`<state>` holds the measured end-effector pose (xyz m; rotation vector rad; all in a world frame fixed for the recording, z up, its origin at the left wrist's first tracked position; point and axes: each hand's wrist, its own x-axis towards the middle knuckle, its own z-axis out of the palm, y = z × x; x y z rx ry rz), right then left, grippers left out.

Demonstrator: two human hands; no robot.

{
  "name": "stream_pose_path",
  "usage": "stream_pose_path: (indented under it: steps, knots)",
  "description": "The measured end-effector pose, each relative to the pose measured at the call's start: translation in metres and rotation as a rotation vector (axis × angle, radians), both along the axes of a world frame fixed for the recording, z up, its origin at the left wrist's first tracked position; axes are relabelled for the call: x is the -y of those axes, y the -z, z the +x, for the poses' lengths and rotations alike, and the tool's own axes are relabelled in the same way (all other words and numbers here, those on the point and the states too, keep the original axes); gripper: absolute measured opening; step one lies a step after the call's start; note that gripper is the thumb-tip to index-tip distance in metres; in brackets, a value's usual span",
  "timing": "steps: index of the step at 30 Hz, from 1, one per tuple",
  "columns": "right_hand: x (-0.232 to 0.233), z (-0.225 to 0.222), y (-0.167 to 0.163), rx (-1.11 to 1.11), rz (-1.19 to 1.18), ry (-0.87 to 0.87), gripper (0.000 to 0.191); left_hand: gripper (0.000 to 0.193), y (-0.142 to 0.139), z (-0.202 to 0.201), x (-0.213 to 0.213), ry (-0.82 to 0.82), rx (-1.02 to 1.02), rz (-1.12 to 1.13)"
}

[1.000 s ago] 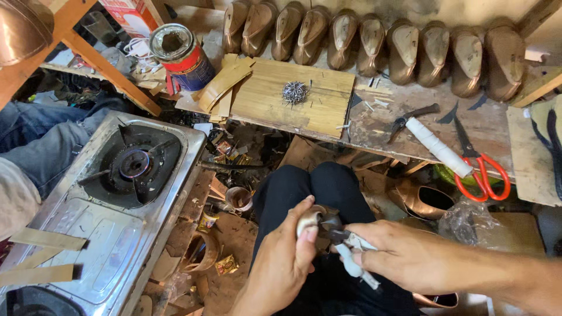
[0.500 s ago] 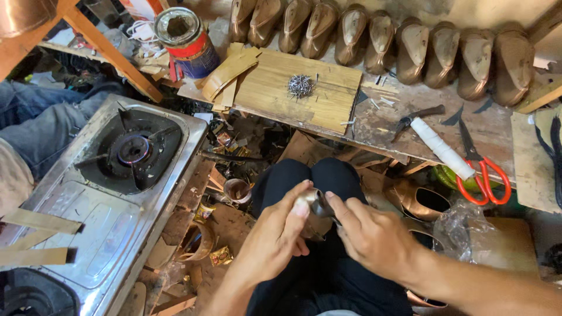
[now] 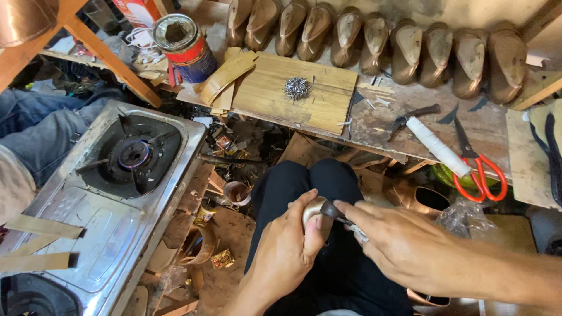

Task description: The person is repairing shoes by hammering nails into the soles. They handle multiple shoe soles and a shoe upper, using a hammer and nails to attach the sole to the upper.

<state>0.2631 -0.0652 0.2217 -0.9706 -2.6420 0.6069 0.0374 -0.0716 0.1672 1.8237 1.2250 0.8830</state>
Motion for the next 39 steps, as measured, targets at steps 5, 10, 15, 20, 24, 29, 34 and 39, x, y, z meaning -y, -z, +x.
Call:
stream_pose_path:
  steps: [5,10,15,20,24,29,34,39]
  knots:
    - [0.004,0.000,0.021,0.372,0.047,0.201,0.072,0.056,-0.006,-0.013,-0.012,0.140,0.008,-0.141]
    - [0.008,-0.024,0.070,0.056,0.245,0.303,0.065,0.053,-0.008,-0.020,-0.014,0.112,0.227,-0.278]
    - [0.008,-0.050,0.083,-0.144,0.320,0.360,0.064,0.047,0.000,-0.011,-0.013,-0.093,0.168,-0.259]
    - [0.018,-0.041,0.063,-0.158,-0.273,0.493,0.047,0.048,0.006,-0.022,-0.010,-0.047,0.207,-0.238]
    - [0.014,-0.023,0.055,-0.335,-0.976,0.288,0.035,0.049,0.010,-0.029,-0.002,-0.031,0.235,-0.306]
    - [-0.008,-0.016,0.045,-0.315,-1.132,0.256,0.035,0.048,0.012,-0.029,0.008,0.037,0.178,-0.212]
    - [-0.013,-0.010,0.010,0.011,-0.724,0.093,0.025,0.047,0.016,-0.022,0.012,0.074,0.058,0.081]
    - [-0.002,-0.008,-0.005,0.305,-0.199,0.083,0.070,0.047,0.013,-0.021,0.003,0.144,0.074,0.167]
